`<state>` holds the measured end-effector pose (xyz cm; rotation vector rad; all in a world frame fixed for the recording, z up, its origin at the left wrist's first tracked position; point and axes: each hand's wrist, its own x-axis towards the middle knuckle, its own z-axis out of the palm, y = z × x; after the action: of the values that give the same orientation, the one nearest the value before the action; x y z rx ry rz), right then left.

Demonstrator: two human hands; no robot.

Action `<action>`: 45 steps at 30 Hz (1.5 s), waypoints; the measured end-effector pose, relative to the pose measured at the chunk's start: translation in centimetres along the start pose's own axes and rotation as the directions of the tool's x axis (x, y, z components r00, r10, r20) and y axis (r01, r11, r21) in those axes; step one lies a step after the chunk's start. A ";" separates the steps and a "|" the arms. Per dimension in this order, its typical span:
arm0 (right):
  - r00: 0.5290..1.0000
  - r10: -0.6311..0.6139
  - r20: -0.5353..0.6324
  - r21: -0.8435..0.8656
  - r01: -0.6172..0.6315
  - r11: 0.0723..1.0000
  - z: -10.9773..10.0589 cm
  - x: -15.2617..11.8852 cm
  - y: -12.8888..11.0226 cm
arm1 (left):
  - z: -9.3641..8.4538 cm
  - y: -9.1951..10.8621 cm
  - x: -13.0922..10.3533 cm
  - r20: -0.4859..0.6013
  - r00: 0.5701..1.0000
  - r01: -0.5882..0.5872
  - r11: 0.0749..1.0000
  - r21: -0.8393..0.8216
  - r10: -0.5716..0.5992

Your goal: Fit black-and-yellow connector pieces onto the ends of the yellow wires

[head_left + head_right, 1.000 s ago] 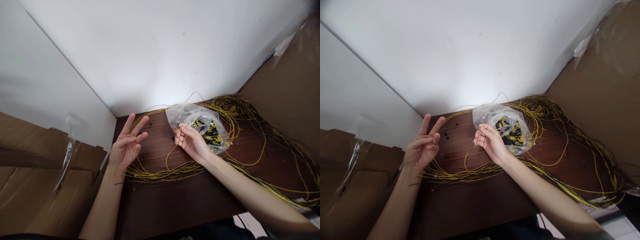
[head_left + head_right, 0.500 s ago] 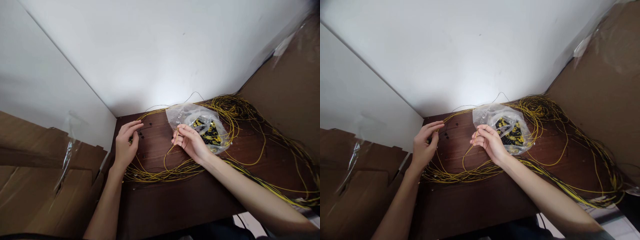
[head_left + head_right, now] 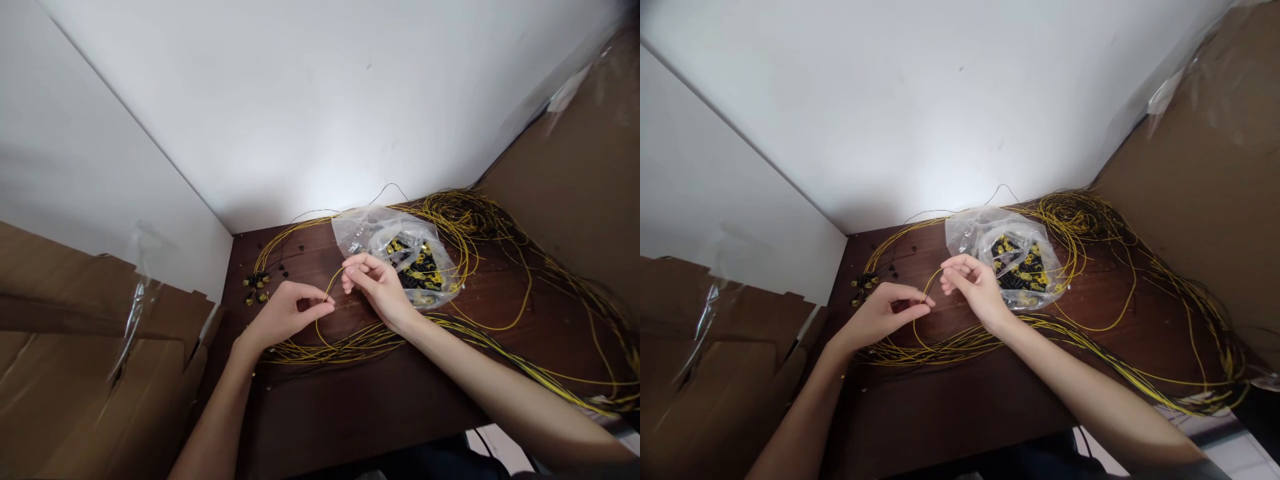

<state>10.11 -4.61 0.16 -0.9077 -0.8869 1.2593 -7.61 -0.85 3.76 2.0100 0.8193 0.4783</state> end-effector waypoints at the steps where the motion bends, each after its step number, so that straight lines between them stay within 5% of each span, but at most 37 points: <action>1: 1.000 -0.007 -0.006 0.015 0.007 1.000 0.0 0.0 0.0 | 0.0 0.0 0.0 0.024 1.000 0.009 1.000 -0.015 -0.008; 5: 0.999 -0.020 0.036 0.017 0.019 1.000 0.2 -0.2 0.1 | -0.4 0.2 -0.1 0.010 0.998 0.055 0.996 -0.072 -0.055; 8: 0.982 0.039 0.184 -0.171 -0.007 0.985 0.4 -0.6 0.5 | -0.9 0.4 -0.2 -0.051 0.994 0.092 0.987 -0.134 -0.100; 13: 0.916 -0.069 0.394 -0.642 0.328 0.693 0.9 -1.4 1.0 | -1.2 0.3 -0.1 -0.162 0.969 0.138 0.955 -0.262 -0.185; 16: 0.877 -0.076 0.474 -0.673 0.417 0.611 1.0 -1.6 1.0 | -1.1 0.1 0.0 -0.244 0.946 0.120 0.931 -0.345 -0.213; 23: 0.877 -0.030 0.480 -0.680 0.394 0.618 0.8 -1.7 1.3 | -1.1 -0.9 0.3 -0.437 0.853 0.001 0.837 -0.547 -0.287; 26: 0.888 -0.024 0.459 -0.706 0.382 0.596 0.7 -1.8 1.3 | -1.0 -0.9 0.4 -0.388 0.886 0.001 0.837 -0.548 -0.255; 30: 0.887 -0.019 0.461 -0.719 0.385 0.578 0.7 -1.8 1.3 | -0.5 -0.2 0.2 -0.157 0.967 0.108 0.881 -0.461 -0.201; 33: 0.884 0.003 0.468 -0.719 0.378 0.583 0.8 -1.8 1.1 | -0.2 -0.1 0.2 -0.055 0.986 0.124 0.911 -0.393 -0.158; 36: 0.893 0.027 0.450 -0.746 0.359 0.562 0.9 -1.8 0.9 | -0.2 -0.5 0.3 -0.189 0.968 0.073 0.906 -0.417 -0.165; 40: 0.896 0.037 0.442 -0.758 0.351 0.550 0.8 -1.9 0.8 | -0.7 -1.2 0.4 -0.410 0.888 -0.025 0.868 -0.497 -0.209; 45: 0.888 0.045 0.457 -0.764 0.367 0.531 0.8 -1.9 0.9 | -0.7 -0.8 0.2 -0.233 0.959 0.044 0.895 -0.445 -0.163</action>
<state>8.84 -6.37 -0.43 -1.2602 -2.0114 0.8131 -8.17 0.01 3.44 1.4972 0.8853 0.8054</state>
